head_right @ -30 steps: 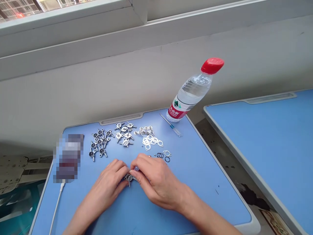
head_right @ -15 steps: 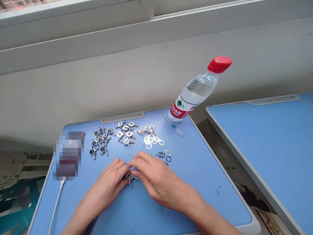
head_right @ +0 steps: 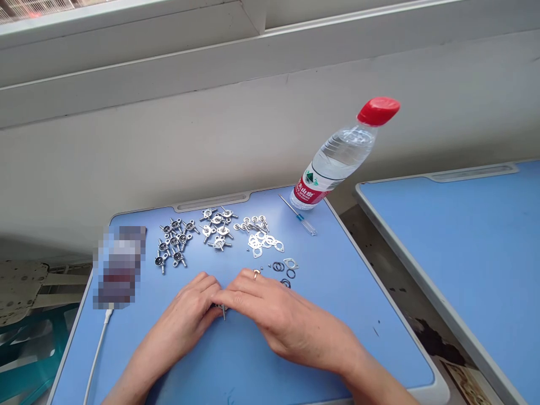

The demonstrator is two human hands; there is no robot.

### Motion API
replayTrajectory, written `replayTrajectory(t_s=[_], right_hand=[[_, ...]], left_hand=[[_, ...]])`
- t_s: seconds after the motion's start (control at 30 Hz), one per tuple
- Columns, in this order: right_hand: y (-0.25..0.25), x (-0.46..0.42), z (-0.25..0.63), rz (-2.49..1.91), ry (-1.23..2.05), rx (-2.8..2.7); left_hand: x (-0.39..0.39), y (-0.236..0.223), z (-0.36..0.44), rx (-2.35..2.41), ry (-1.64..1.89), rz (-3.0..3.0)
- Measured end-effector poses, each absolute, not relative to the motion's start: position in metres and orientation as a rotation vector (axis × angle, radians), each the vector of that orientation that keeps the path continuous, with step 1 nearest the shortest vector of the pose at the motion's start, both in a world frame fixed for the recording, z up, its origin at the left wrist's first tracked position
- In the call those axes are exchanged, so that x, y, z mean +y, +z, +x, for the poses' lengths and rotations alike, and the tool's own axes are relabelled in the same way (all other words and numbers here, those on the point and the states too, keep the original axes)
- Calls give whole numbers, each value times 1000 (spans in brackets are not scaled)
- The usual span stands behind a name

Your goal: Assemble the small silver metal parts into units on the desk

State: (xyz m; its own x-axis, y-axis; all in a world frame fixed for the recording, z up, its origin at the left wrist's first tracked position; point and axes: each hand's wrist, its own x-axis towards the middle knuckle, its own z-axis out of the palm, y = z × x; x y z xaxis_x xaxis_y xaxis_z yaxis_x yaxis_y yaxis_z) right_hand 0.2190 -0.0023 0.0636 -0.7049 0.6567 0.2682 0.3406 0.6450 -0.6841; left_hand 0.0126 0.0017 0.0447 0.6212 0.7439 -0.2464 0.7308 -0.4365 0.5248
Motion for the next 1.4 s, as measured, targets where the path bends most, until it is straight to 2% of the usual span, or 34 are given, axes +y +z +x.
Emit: replayTrajectory(t_s=[0.6,1.03,1.4], right_hand=[[62,-5,214,-770,743,-2323],[49,-5,202,-1014,118,-2241],[56,-6,204,-1019,338,-2323]], left_hand=[[2,42,12,1151,87,2265],[1,42,12,1167,84,2253],[1,42,11,1168,83,2252]])
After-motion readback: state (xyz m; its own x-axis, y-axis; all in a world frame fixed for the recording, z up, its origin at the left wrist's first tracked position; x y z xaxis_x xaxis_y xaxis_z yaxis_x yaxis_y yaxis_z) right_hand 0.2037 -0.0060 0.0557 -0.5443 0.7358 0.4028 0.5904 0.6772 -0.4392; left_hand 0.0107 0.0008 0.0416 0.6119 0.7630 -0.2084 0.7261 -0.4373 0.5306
